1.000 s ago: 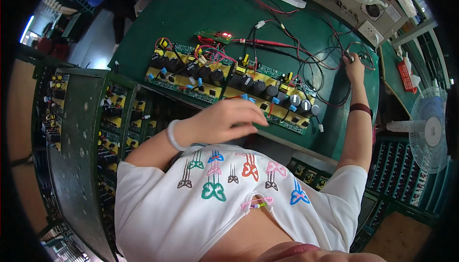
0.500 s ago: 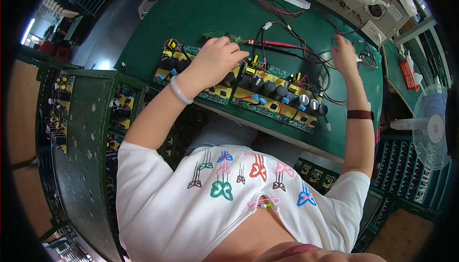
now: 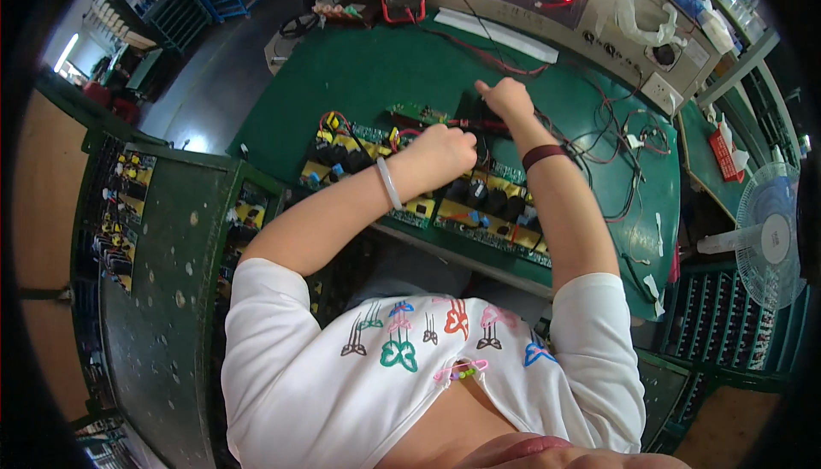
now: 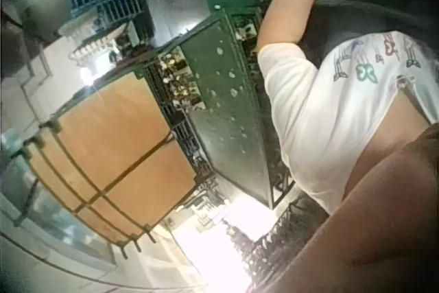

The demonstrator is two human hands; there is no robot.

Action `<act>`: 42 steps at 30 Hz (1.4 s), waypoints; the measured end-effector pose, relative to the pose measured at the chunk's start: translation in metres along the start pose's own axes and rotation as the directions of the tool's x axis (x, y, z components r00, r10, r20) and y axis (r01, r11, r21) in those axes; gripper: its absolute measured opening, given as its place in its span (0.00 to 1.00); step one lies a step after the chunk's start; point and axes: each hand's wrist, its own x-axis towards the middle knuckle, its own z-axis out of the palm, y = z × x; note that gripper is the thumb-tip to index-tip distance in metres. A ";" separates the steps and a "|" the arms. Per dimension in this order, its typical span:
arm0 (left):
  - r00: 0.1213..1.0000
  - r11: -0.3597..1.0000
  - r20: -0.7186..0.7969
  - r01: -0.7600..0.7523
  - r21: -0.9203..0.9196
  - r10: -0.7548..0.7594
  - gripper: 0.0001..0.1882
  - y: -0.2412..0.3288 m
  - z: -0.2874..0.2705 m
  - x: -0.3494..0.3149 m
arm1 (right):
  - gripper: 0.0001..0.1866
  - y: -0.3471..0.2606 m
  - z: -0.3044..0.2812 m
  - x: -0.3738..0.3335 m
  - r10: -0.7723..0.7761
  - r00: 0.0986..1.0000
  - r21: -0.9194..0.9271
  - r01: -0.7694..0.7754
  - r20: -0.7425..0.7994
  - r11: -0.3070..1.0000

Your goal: The person connects and disconnects various wires to a circuit board and a multimeter on a green workbench. They handle red, black, and yellow wires, plugging them into the board and the multimeter repeatedly. The person adjusts the board's position occasionally while performing these connections.

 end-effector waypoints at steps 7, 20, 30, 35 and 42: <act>0.995 0.998 0.073 -0.070 -0.004 0.070 0.04 0.000 -0.008 0.014 | 0.20 0.003 0.014 0.022 0.038 0.924 0.920 -0.382 0.381 0.089; 0.966 0.971 0.138 -0.230 0.072 0.218 0.04 -0.022 -0.012 0.022 | 0.18 0.006 -0.031 -0.026 -0.061 0.962 0.953 -0.271 0.265 -0.134; 0.948 0.926 -0.026 -0.304 0.225 0.317 0.05 -0.094 -0.076 -0.011 | 0.16 0.006 -0.031 -0.033 0.011 0.996 0.996 -0.089 0.089 -0.025; 0.953 0.958 0.176 -0.267 0.104 0.246 0.08 -0.120 -0.079 -0.038 | 0.19 0.038 -0.021 -0.019 0.049 0.941 0.878 0.293 -0.335 0.379; 0.956 0.988 0.262 -0.108 -0.109 0.133 0.05 -0.108 -0.069 -0.076 | 0.13 -0.010 -0.044 -0.135 -0.176 0.974 0.988 0.127 -0.142 -0.091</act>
